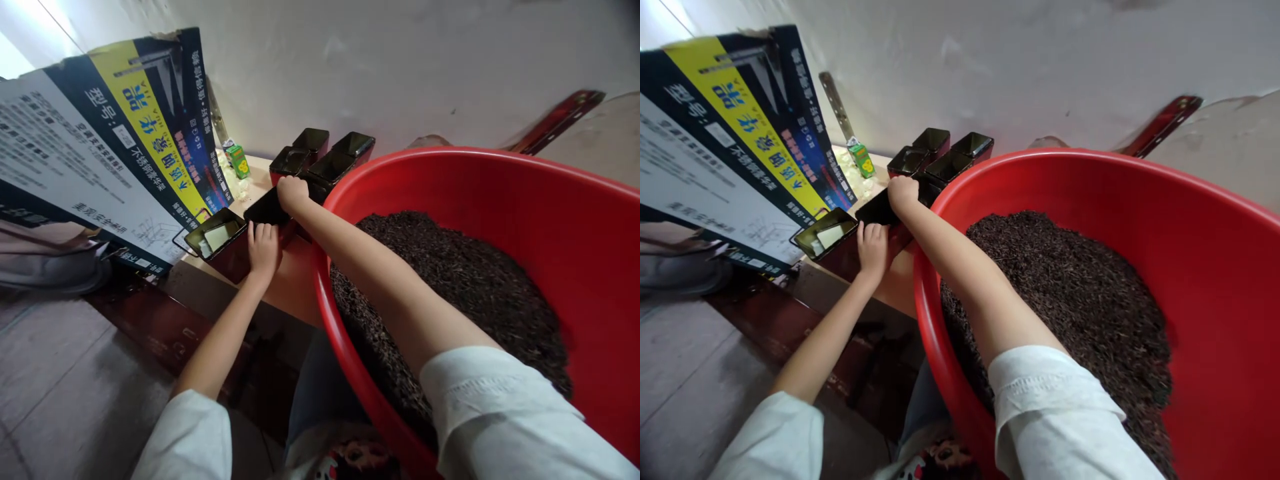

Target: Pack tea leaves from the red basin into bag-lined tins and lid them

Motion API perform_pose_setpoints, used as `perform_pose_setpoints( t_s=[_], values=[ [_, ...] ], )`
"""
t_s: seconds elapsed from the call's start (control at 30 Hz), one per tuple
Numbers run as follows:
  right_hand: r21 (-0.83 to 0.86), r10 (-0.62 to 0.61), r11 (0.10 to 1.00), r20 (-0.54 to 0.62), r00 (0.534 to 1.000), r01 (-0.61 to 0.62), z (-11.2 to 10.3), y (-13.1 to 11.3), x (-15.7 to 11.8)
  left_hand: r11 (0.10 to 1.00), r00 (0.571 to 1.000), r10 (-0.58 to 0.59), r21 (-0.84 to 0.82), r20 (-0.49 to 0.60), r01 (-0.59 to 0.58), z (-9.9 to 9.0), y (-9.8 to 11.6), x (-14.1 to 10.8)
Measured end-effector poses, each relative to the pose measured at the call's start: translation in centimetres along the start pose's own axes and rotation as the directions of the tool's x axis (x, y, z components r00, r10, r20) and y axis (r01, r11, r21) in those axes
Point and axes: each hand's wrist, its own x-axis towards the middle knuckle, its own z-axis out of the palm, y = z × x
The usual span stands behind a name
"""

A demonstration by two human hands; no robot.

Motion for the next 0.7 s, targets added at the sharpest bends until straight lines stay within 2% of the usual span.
perform_pose_setpoints(
  t_s=[0.17,0.33,0.57,0.7],
  values=[
    [-0.024,0.01,1.0,0.021,1.0,-0.009,-0.1,0.8,-0.4,0.997,0.994,0.041,-0.063,-0.101,-0.047,0.8,0.8,-1.0],
    [-0.07,-0.012,0.997,0.014,1.0,0.013,-0.8,1.6,-1.8,0.995,0.993,0.09,-0.038,-0.079,-0.093,0.3,2.0,-1.3],
    [-0.109,-0.077,0.991,0.031,0.997,0.08,-1.9,2.0,-3.1,0.999,0.998,0.041,0.017,-0.045,-0.04,-0.5,3.1,-1.7],
    [-0.131,-0.12,0.984,-0.002,0.993,0.119,-2.7,2.2,-4.0,0.997,0.997,0.067,0.033,-0.044,-0.066,-1.5,3.3,-2.2]
  ],
)
